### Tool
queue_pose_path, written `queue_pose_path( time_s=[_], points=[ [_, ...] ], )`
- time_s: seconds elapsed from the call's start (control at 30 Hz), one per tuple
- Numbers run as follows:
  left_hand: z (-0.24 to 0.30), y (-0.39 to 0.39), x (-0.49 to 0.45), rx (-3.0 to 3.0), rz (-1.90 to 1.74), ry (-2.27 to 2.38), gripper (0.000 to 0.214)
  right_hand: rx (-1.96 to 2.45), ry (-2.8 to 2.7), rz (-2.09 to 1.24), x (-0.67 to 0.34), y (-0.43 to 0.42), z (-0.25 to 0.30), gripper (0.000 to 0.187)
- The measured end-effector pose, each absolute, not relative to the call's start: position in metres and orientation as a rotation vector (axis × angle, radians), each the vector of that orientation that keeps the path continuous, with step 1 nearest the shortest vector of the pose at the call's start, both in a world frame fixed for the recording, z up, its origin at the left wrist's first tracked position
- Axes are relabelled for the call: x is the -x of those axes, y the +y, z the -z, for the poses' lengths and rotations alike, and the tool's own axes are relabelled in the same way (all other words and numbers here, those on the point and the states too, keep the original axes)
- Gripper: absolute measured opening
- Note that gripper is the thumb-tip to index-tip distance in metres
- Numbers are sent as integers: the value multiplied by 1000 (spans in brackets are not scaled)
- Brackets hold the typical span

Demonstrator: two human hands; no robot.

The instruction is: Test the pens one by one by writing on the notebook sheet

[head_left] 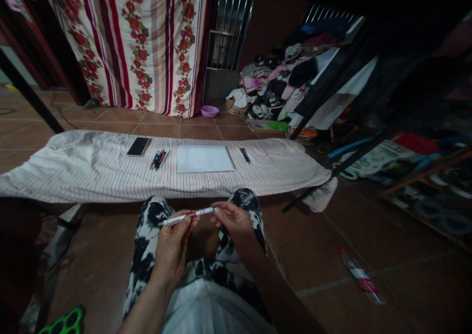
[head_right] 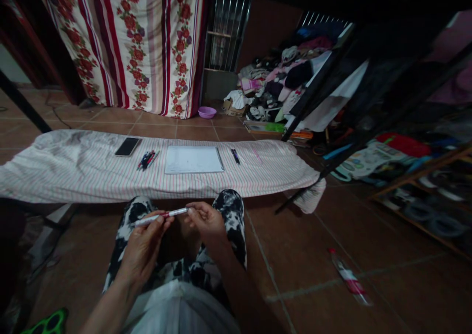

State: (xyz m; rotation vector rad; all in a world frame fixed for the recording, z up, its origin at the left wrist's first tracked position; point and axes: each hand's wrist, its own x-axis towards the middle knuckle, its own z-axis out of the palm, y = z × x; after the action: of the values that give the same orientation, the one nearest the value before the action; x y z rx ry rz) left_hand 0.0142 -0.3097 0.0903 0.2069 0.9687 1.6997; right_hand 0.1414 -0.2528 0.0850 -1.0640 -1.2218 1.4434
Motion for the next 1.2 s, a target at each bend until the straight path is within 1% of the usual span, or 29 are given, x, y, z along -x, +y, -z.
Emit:
queue_pose_path(
  time_s=[0.1, 0.17, 0.37, 0.53, 0.67, 0.77, 0.9, 1.03, 1.2],
  points=[
    [-89, -307, -12, -254, -1706, 1002, 29, 1050, -1136, -1487, -134, -251, -84, 36],
    [-88, -302, -12, -316, -1702, 1040, 29, 1048, -1044, -1568, -131, -247, -82, 37],
    [-94, -292, -26, -422, -1682, 1011, 35, 998, -800, -1723, -135, -227, -77, 31],
    [-102, -292, -34, -445, -1663, 742, 27, 919, -631, -1774, -145, -213, -79, 30],
    [-111, -291, -37, -365, -1668, 563, 34, 895, -609, -1806, -153, -207, -84, 29],
    [-113, -287, -40, -332, -1663, 566, 38, 904, -598, -1823, -155, -202, -84, 28],
    [-109, -278, -41, -373, -1670, 624, 33, 881, -566, -1842, -152, -191, -79, 26],
    [-102, -260, -34, -377, -1676, 625, 32, 778, -556, -1947, -141, -173, -74, 22],
    [-97, -229, -18, -351, -1707, 635, 39, 625, -485, -2031, -117, -148, -80, 17]
  ],
)
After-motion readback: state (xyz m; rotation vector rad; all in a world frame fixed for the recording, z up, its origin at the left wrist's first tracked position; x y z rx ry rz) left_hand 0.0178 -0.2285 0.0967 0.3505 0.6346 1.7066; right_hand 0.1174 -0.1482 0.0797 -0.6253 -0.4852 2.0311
